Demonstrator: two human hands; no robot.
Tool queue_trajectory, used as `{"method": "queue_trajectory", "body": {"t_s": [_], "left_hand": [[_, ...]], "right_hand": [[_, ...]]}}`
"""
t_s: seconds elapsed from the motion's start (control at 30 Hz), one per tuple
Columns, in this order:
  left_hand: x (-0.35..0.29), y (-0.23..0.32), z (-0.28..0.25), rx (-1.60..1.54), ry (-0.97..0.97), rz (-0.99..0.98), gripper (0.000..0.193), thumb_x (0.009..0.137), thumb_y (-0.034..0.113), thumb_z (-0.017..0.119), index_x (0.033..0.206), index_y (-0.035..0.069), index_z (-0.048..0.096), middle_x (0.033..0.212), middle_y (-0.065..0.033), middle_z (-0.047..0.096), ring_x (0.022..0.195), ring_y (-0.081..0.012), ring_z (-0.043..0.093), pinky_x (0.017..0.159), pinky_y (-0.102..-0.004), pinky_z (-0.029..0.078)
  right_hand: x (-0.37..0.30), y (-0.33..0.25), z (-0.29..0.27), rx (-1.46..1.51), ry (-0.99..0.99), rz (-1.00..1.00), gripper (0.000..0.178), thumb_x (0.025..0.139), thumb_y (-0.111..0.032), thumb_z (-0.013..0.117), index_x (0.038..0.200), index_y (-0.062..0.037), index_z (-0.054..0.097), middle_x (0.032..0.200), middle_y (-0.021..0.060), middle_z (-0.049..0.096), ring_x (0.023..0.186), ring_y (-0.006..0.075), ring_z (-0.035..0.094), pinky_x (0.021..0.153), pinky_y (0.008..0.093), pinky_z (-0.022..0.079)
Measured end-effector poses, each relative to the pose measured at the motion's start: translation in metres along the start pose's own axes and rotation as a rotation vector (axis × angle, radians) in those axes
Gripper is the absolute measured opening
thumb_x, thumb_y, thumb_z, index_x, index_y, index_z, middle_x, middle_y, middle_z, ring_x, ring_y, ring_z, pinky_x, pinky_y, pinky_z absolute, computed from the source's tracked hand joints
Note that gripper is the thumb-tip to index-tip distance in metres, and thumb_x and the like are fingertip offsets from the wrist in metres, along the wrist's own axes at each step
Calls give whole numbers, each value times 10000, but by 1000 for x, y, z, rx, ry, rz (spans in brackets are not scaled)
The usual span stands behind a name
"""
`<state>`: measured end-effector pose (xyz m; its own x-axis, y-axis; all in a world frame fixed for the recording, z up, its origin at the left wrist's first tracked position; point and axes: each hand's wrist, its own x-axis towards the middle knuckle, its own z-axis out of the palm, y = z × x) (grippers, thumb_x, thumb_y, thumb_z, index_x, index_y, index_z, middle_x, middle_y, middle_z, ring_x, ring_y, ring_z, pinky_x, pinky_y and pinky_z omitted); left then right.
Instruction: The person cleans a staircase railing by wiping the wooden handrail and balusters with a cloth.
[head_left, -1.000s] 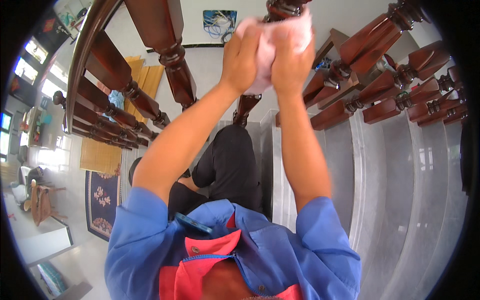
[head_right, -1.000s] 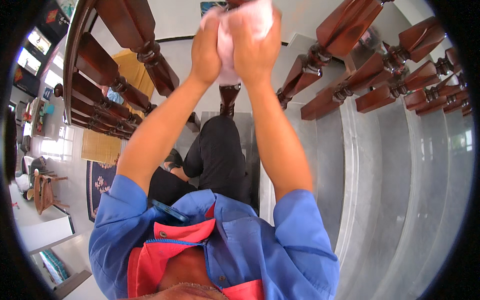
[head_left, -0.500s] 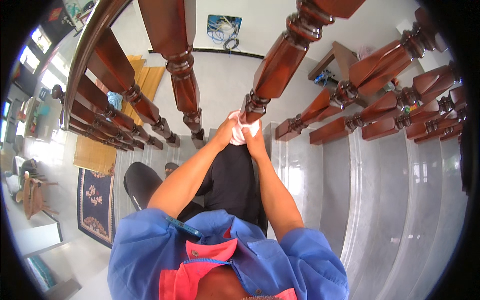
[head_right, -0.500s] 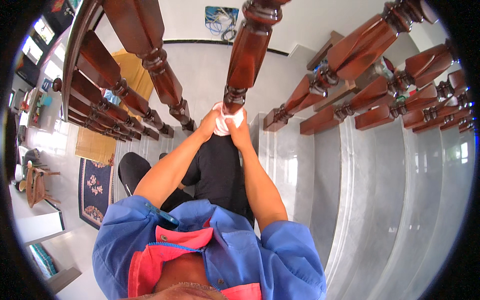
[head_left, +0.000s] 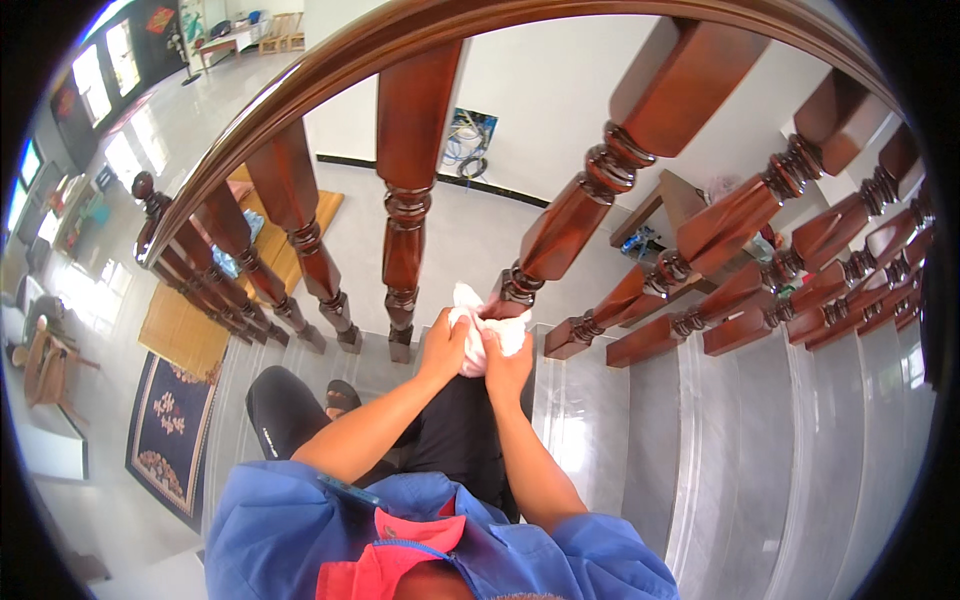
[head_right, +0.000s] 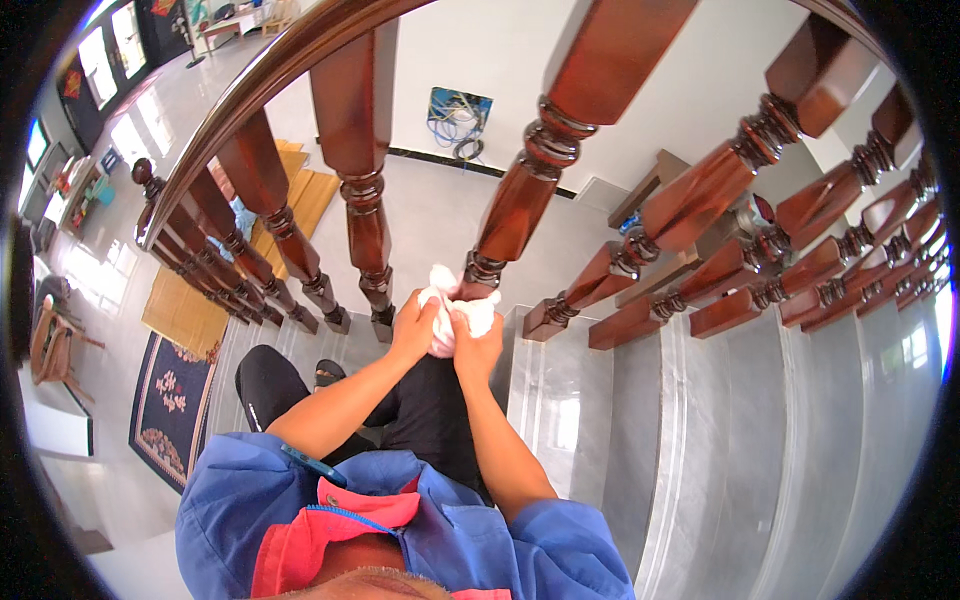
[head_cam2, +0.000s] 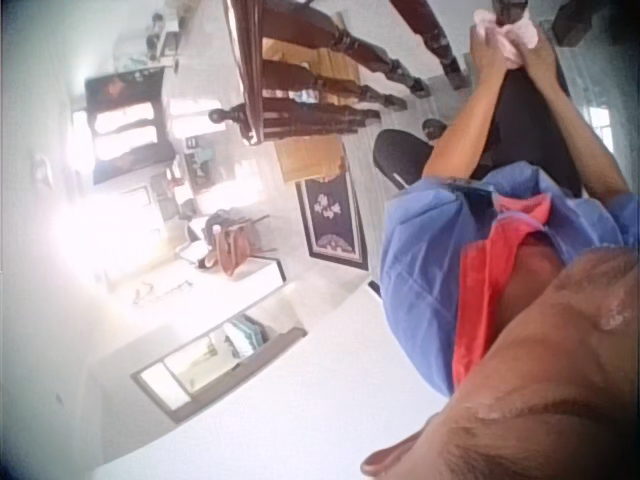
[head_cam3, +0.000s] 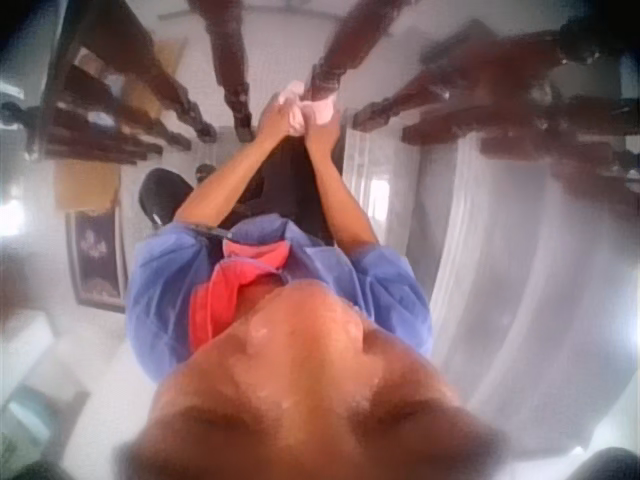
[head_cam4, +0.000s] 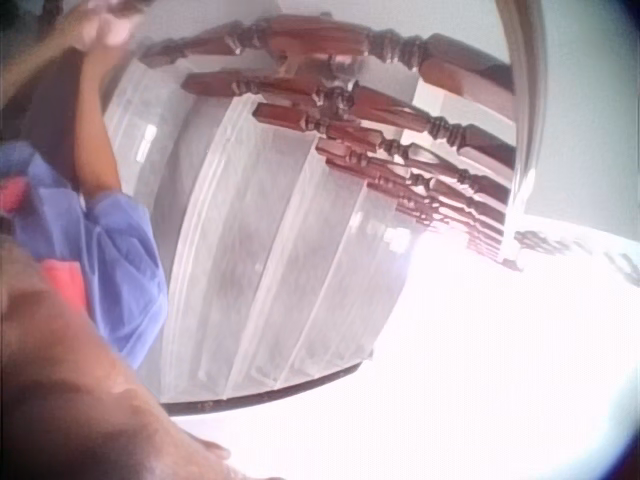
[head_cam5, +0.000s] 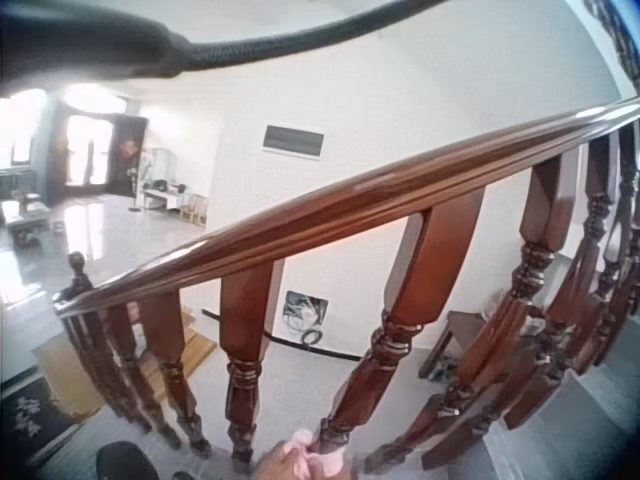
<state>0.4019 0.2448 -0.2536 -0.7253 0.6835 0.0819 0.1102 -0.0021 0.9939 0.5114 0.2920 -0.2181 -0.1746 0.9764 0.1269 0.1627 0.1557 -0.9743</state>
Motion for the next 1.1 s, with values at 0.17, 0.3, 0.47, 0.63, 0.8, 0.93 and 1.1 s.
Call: {"method": "queue_trajectory", "body": {"t_s": [0.17,0.3,0.47,0.63,0.8,0.93,1.1], "left_hand": [[-45,72,-52,-228,293,217,291,1029,218,586,1195,-20,593,1059,-113,679,966,-193,638,879,-342,505],[-35,136,-87,-265,470,628,377,1034,163,561,1327,-65,496,1259,-162,606,1135,-229,600,1023,-362,462],[32,200,-110,-404,465,781,434,1079,214,504,1405,-66,443,1361,-183,557,1230,-240,554,1070,-376,432],[99,211,-114,-633,109,535,547,1118,427,374,1309,-45,576,1275,-135,635,1162,-198,582,1050,-334,433],[120,204,-137,-669,-205,331,518,1100,394,408,1322,-31,604,1195,-124,680,1088,-189,626,1002,-312,473],[137,150,-141,-630,-230,172,478,1068,379,458,1260,-16,646,1164,-94,696,1041,-172,636,954,-312,490],[81,85,-123,-502,-77,388,525,1098,462,440,1297,7,610,1244,-86,655,1135,-161,603,1033,-328,455]], "right_hand": [[-33,-68,12,350,-184,-159,484,873,-246,816,1206,8,573,1112,84,657,1027,171,635,895,325,518],[-22,-124,47,568,-290,-380,790,902,-438,779,1419,26,401,1296,126,557,1186,215,568,1027,364,456],[18,-199,86,627,-400,-617,808,1060,-476,491,1581,67,197,1609,195,303,1482,282,308,1218,386,227],[73,-212,122,910,-685,-209,683,1072,-553,415,1494,-16,409,1430,136,565,1279,268,579,1098,433,462],[41,-206,133,605,-409,-644,692,1055,-545,487,1476,-3,400,1434,132,536,1296,251,541,1098,390,427],[3,-169,151,449,-208,-689,700,1016,-387,617,1494,32,323,1372,156,537,1258,261,531,1095,390,388],[4,-62,133,643,-396,-253,559,1113,-380,432,1510,9,377,1434,122,534,1305,221,520,1125,369,382]]}}
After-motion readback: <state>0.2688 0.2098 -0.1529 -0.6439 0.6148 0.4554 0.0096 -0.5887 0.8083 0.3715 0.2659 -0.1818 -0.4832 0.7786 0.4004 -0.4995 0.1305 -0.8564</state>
